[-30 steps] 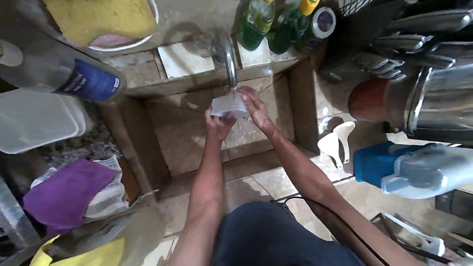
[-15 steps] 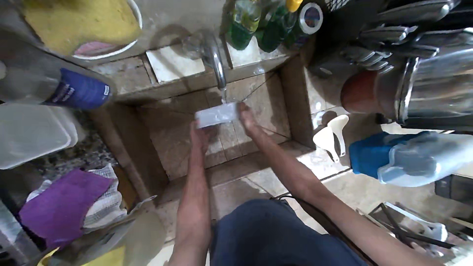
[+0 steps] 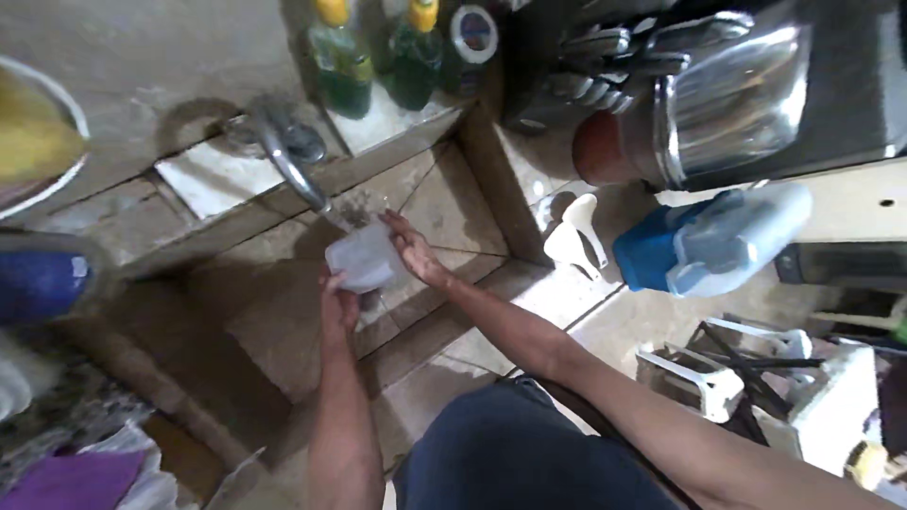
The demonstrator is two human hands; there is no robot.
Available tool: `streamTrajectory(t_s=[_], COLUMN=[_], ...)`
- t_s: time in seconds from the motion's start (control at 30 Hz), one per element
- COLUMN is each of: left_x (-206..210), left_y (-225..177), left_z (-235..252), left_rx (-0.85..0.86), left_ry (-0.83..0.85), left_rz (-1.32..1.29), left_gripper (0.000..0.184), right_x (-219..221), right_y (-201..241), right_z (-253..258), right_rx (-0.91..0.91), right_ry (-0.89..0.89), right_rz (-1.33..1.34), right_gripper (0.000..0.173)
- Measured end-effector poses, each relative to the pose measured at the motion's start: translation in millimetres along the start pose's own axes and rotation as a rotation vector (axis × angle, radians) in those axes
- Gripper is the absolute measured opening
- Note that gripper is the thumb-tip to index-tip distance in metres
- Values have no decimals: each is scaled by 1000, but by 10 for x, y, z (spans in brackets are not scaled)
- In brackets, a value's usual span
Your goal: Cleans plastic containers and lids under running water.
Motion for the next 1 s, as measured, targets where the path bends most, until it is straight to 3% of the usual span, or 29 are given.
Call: streamTrajectory(t_s=[0.1, 0.2, 0.3, 0.43, 0.53, 0.6, 0.67, 0.77, 0.87, 0.93, 1.0], left_x=[270, 407, 133, -164, -170, -215, -135, 94, 441, 765, 1010], left_y=[-183, -355, -442, -182, -100, -130, -276, -426, -609, -803, -939], left_z=[-63, -108, -137, -205, -194, -185, -204, -207, -361, -509, -606], left_rx=[74, 154, 168, -139, -299, -268, -146, -24, 134, 276, 390], left_ry=[36, 84, 39, -44, -70, -138, -42, 122, -24, -80, -106], left_rz=[395, 564, 470, 171, 49, 86, 169, 454, 734, 1023, 1341], left_gripper=[86, 91, 78, 48, 80, 60, 38, 46, 54, 68, 87], right_x=[-201, -204, -189, 3, 207, 239, 146, -107, -566, -1104, -1849], right_y=[-528, -786, -437, 259, 710, 747, 602, 256, 264, 350, 313], right_z=[-238, -397, -340, -237, -366, -495, -576, -670, -897, -1151, -1490], right_rx=[320, 491, 330, -49, -386, -530, -532, -454, -419, -413, -289], right_ry=[-133, -153, -5, 174, 397, 450, 428, 313, 173, 5, -161], right_rz=[168, 383, 511, 238, -140, -322, -364, -354, -486, -673, -834], right_gripper=[44, 45, 54, 67, 68, 69, 73, 80, 76, 75, 74])
Point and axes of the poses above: each hand's wrist, its own z-axis towards the middle knuckle, its own x-axis out of the palm, y = z × x, the point moved 8 cm from there along z, towards the middle knuckle, and after that the axes turned 7 degrees about -x, right-handed, at the moved point
